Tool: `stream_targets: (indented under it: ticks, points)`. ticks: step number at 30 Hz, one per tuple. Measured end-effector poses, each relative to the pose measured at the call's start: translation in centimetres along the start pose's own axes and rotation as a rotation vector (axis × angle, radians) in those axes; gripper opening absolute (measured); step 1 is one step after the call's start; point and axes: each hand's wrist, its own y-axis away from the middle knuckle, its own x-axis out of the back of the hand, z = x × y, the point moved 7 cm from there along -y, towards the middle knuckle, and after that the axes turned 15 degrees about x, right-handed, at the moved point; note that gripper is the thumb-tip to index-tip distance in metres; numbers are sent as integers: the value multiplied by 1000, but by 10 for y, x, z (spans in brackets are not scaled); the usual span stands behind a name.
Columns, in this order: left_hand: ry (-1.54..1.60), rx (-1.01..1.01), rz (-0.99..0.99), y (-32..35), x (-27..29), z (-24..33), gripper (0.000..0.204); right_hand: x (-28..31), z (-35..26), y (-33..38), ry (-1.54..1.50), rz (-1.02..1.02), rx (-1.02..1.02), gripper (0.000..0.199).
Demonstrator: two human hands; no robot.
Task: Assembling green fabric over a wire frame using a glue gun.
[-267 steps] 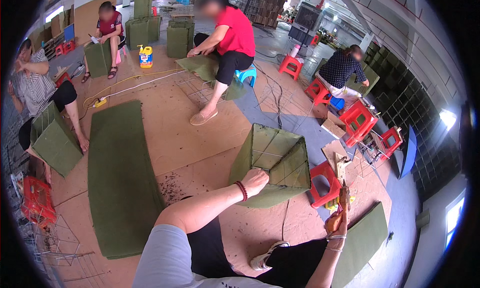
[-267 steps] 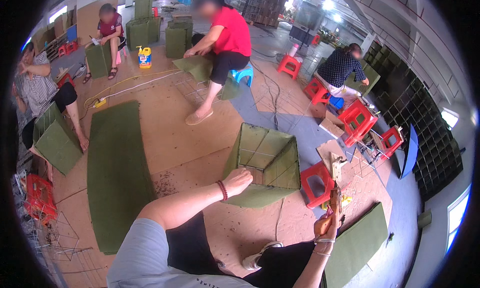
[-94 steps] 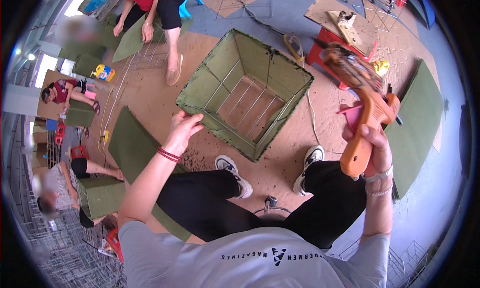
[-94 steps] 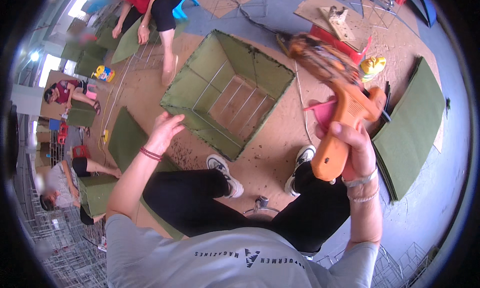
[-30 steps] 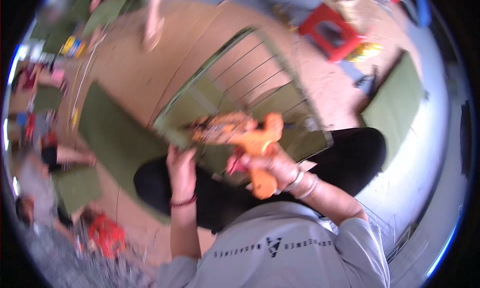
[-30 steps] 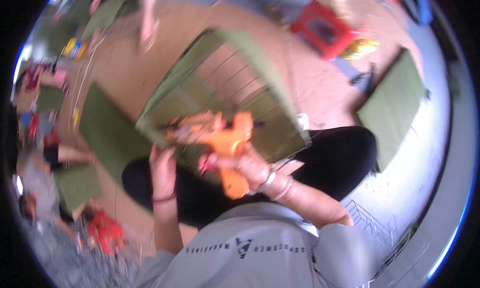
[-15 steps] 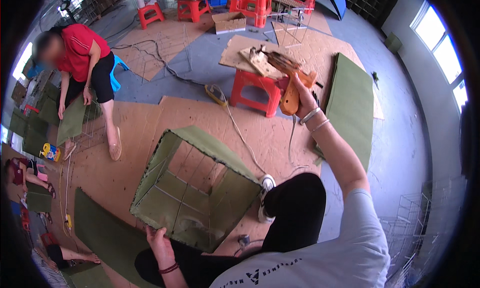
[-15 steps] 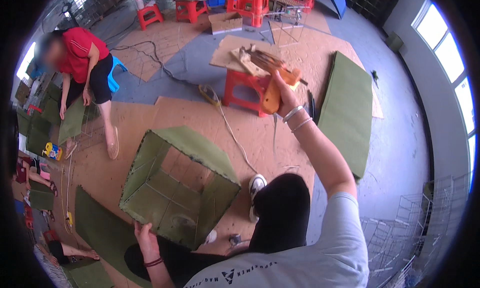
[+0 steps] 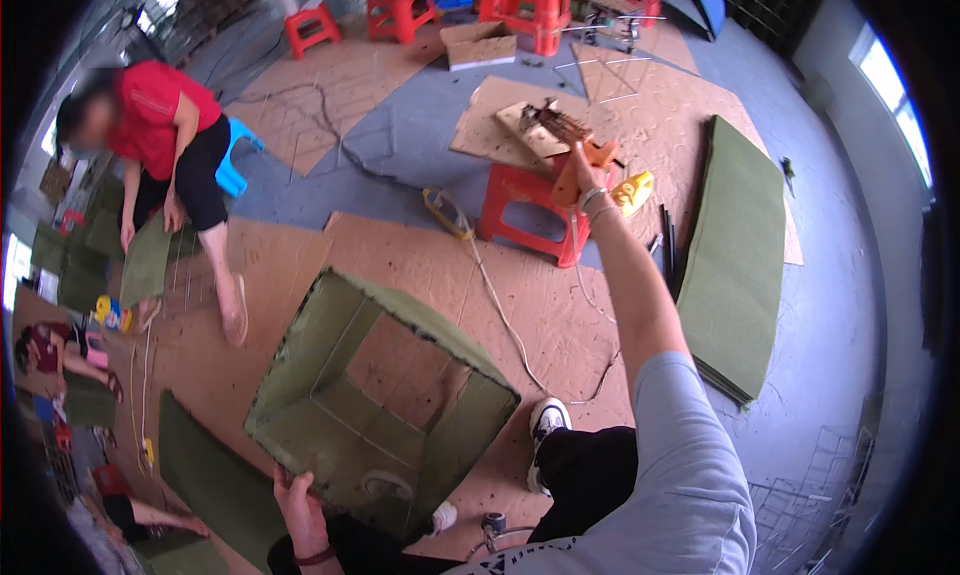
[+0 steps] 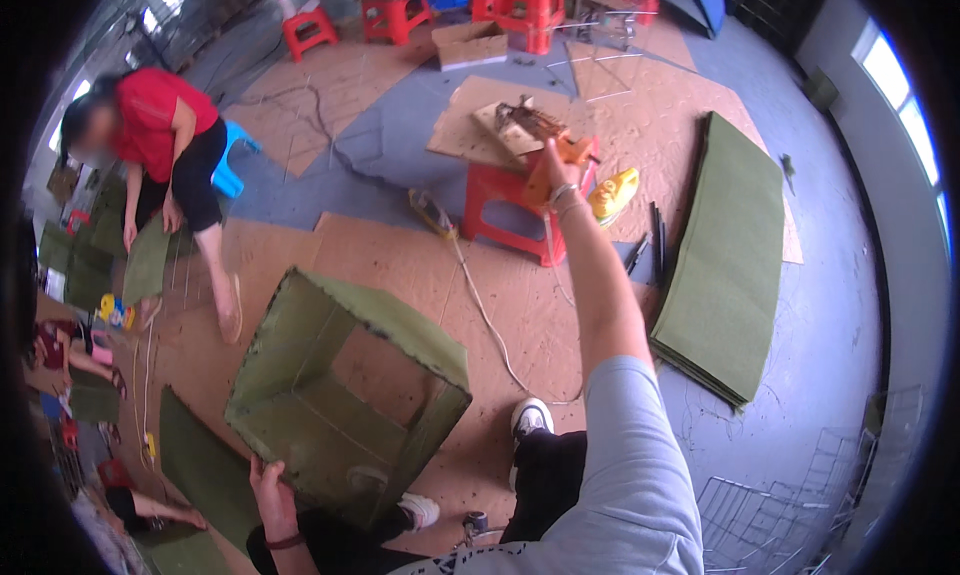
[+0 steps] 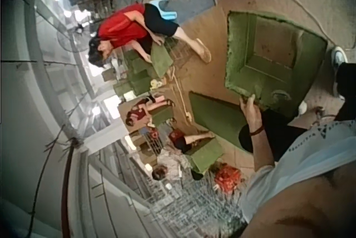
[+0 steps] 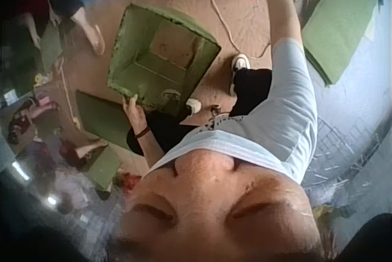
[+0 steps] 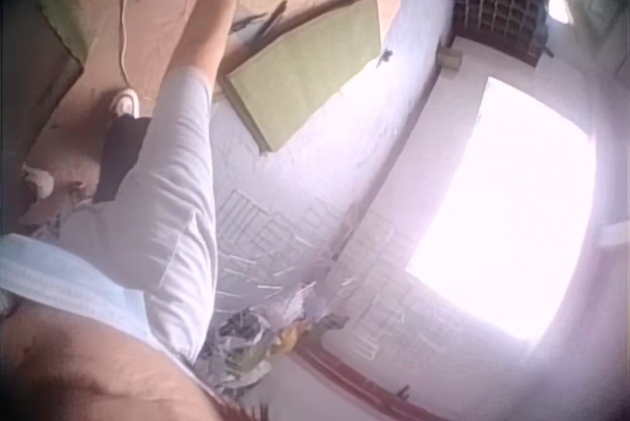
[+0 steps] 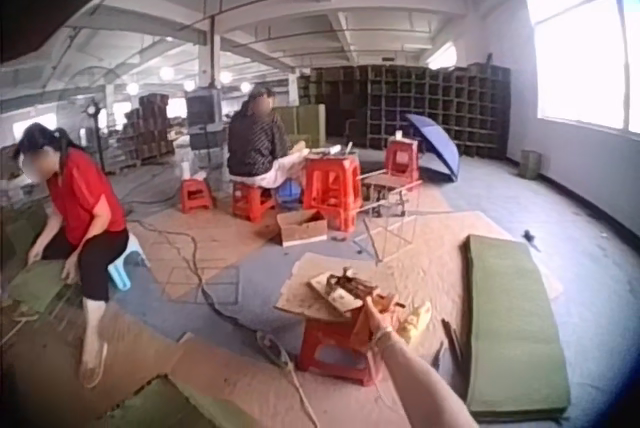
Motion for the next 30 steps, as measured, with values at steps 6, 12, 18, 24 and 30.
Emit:
stream_targets:
  ticks: [6, 12, 18, 24, 30]
  points:
    - [-69, -19, -11, -11, -54, 18, 62, -4, 88, -63, 739, -64, 615, 75]
    - [-50, 44, 62, -30, -51, 18, 67, 52, 54, -163, 1335, -125, 742, 75]
    - [22, 87, 74, -48, -22, 15, 70, -63, -293, 198, 453, -853, 1041, 19]
    - [125, 41, -29, -58, -63, 18, 81, -53, -378, 493, 348, -1278, 1074, 62]
    - [-115, -112, -145, -31, -41, 57, 74, -30, -338, 470, 283, -1173, 901, 35]
